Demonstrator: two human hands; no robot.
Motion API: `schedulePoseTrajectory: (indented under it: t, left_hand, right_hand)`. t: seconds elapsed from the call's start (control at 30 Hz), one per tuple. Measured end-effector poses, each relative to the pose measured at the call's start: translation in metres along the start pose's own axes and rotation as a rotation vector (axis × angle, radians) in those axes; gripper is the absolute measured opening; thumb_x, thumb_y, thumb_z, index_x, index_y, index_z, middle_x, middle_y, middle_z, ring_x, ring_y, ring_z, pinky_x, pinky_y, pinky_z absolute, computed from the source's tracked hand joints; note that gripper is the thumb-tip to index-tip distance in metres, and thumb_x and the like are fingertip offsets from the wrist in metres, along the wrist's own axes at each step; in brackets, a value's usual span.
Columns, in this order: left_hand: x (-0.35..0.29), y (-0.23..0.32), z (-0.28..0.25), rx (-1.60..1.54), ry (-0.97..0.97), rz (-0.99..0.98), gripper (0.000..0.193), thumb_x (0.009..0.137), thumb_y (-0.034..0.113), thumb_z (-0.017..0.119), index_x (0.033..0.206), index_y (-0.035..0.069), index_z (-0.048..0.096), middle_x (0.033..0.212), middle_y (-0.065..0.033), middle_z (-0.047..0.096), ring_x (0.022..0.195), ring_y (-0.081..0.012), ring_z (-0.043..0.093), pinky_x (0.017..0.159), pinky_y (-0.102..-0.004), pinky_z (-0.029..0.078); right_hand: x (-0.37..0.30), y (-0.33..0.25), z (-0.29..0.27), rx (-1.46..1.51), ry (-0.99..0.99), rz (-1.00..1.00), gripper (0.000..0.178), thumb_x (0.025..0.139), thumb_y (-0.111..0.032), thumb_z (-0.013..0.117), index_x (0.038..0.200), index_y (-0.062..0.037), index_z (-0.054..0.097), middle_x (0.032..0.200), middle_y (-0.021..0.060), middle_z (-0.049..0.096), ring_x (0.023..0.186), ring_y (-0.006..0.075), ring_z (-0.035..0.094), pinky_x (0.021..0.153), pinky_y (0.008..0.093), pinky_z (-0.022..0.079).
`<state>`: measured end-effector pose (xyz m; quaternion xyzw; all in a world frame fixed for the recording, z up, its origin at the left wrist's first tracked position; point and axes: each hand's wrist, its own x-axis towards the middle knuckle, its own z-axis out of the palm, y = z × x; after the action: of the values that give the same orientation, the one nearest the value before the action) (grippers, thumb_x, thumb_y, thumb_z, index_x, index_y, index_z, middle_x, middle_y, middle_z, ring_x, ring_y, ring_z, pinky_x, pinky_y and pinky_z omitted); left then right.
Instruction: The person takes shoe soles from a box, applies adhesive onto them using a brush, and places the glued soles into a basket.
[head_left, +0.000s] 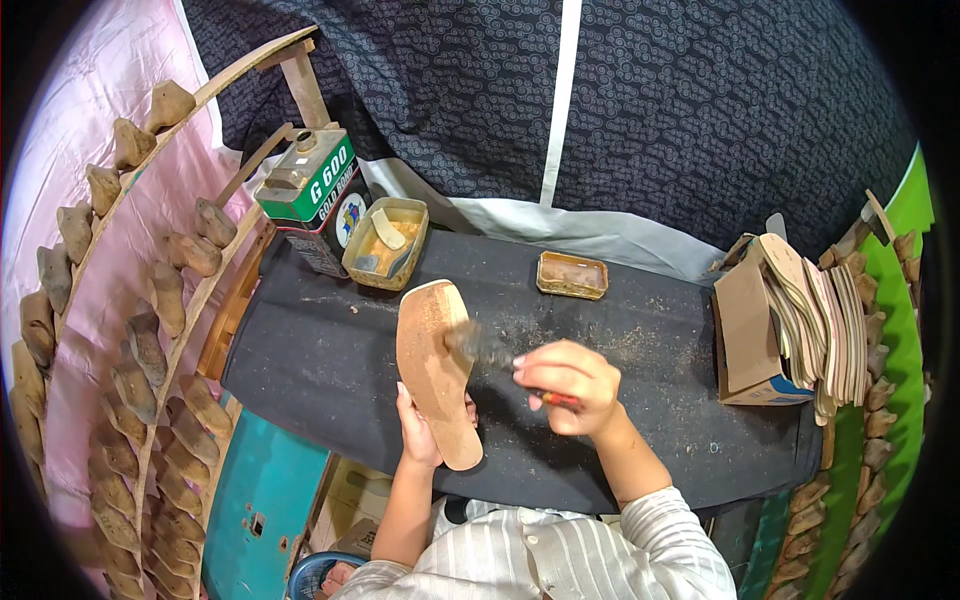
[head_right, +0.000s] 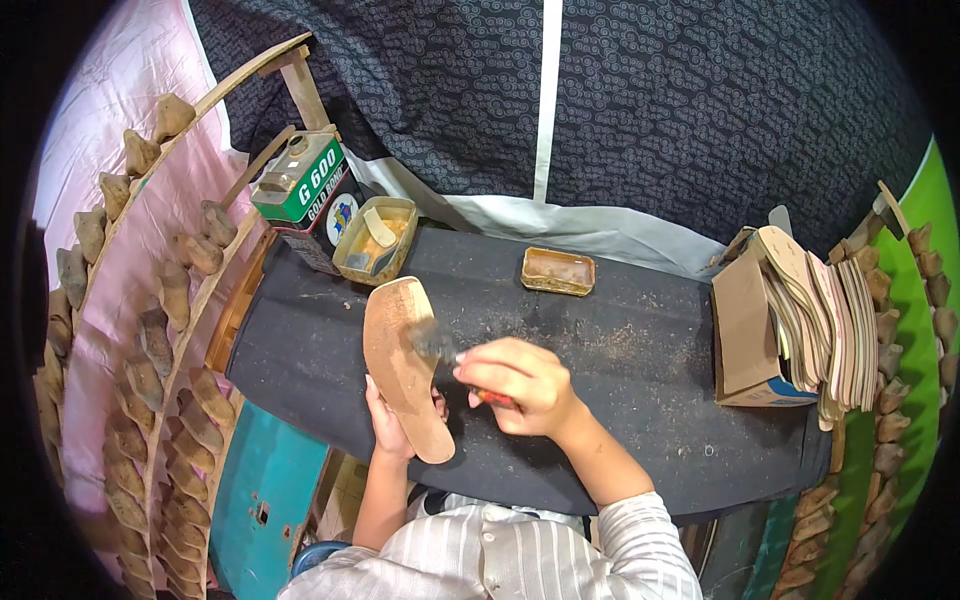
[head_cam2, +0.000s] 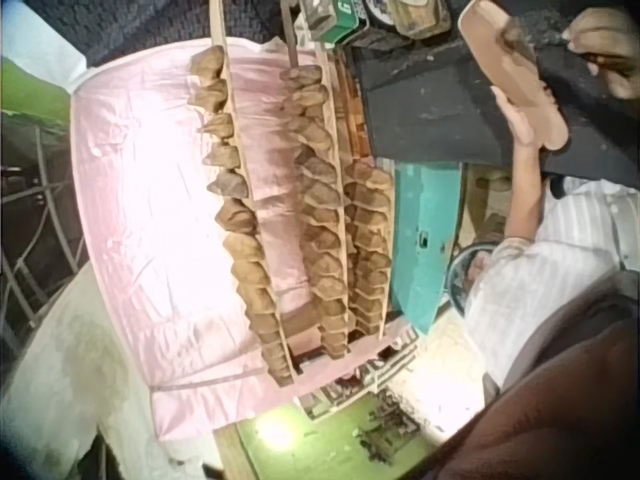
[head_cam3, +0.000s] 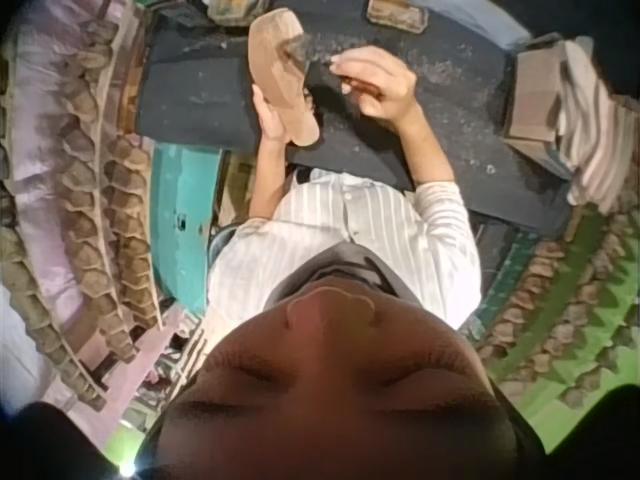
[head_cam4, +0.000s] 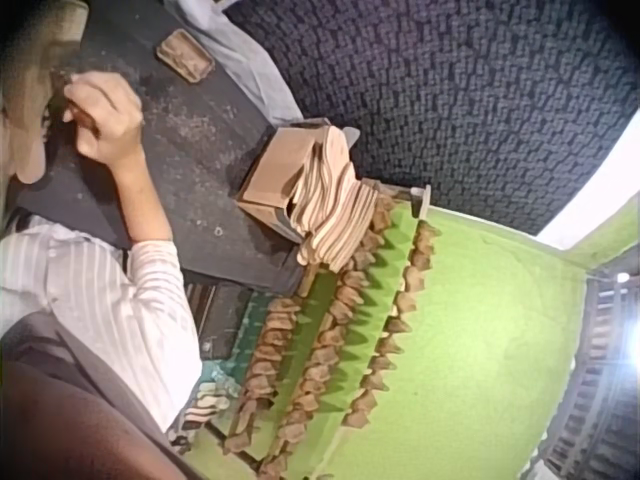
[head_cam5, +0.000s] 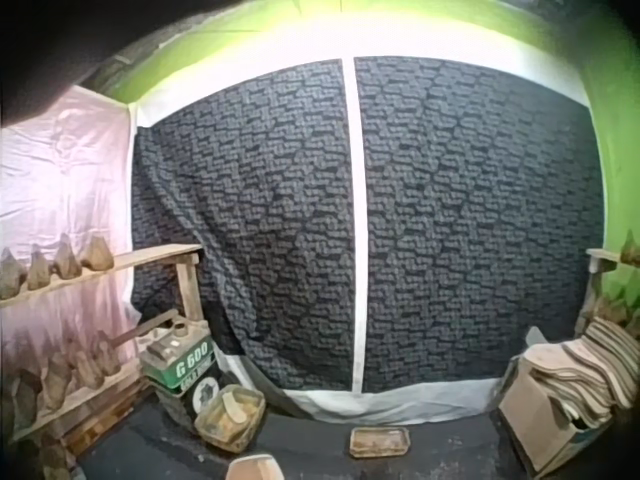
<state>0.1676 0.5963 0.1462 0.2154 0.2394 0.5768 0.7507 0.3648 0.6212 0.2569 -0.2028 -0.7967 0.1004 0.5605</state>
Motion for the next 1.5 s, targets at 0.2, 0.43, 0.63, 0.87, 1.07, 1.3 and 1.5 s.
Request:
schedulePoseTrajectory:
  t: [0.2,0.43,0.63,0.87,1.07,1.3,1.5]
  left_hand:
    - [-0.002,-0.002,0.011,-0.047,-0.017,-0.042,0.081,0.086,0.070,0.013,0.103,0.002,0.054,0.078,-0.0116,0.058,0.066,-0.0228,0.058,0.061,-0.0356,0.049]
    - [-0.001,0.001,-0.002,0.017,-0.043,0.017,0.082,0.086,0.070,0.011,0.103,0.001,0.054,0.079,-0.0125,0.058,0.067,-0.0233,0.057,0.062,-0.0355,0.048]
    - [-0.004,-0.001,0.008,-0.017,-0.093,0.002,0.082,0.086,0.069,0.011,0.103,0.001,0.053,0.081,-0.0133,0.058,0.068,-0.0234,0.057,0.062,-0.0354,0.048]
    - [-0.003,0.000,0.001,-0.003,-0.039,0.021,0.083,0.087,0.069,0.011,0.103,0.000,0.053,0.079,-0.0135,0.058,0.067,-0.0238,0.058,0.062,-0.0355,0.048]
    - [-0.004,0.000,0.007,-0.015,-0.012,0.031,0.082,0.087,0.068,0.011,0.101,0.000,0.054,0.076,-0.0130,0.058,0.066,-0.0237,0.057,0.062,-0.0355,0.048]
    - [-0.003,0.002,0.009,-0.001,0.020,0.046,0.081,0.087,0.068,0.011,0.105,0.002,0.053,0.074,-0.0121,0.058,0.064,-0.0233,0.057,0.061,-0.0359,0.048]
    - [-0.002,0.005,0.006,-0.010,0.038,0.149,0.079,0.088,0.067,0.011,0.102,0.002,0.053,0.074,-0.0122,0.058,0.062,-0.0234,0.057,0.058,-0.0358,0.048]
  right_hand:
    - [0.007,0.008,0.008,-0.166,0.055,-0.044,0.029,0.058,0.006,0.066,0.086,-0.0006,0.066,0.088,0.0127,0.065,0.075,0.0261,0.065,0.065,0.0319,0.053]
    - [-0.003,0.005,-0.011,0.069,-0.038,0.155,0.029,0.060,0.003,0.070,0.088,-0.0029,0.065,0.087,0.0116,0.065,0.076,0.0250,0.065,0.065,0.0312,0.053]
    - [0.006,0.005,-0.004,-0.060,0.142,0.066,0.028,0.061,0.007,0.069,0.087,-0.0041,0.067,0.089,0.0120,0.065,0.077,0.0241,0.065,0.065,0.0295,0.053]
    - [-0.003,0.005,-0.001,0.043,-0.115,-0.028,0.026,0.057,0.001,0.069,0.084,-0.0013,0.068,0.085,0.0116,0.066,0.071,0.0246,0.066,0.064,0.0314,0.054]
    - [-0.001,0.007,-0.002,0.099,-0.026,0.003,0.032,0.057,0.006,0.068,0.088,-0.0015,0.068,0.091,0.0125,0.066,0.076,0.0265,0.066,0.065,0.0329,0.054]
    - [-0.005,0.006,0.004,-0.010,-0.087,-0.040,0.026,0.061,-0.004,0.071,0.087,-0.0036,0.068,0.091,0.0113,0.066,0.075,0.0251,0.065,0.065,0.0320,0.053]
    - [-0.013,0.009,0.003,0.127,-0.137,-0.021,0.024,0.063,-0.004,0.071,0.086,-0.0028,0.068,0.090,0.0118,0.066,0.074,0.0253,0.066,0.065,0.0321,0.054]
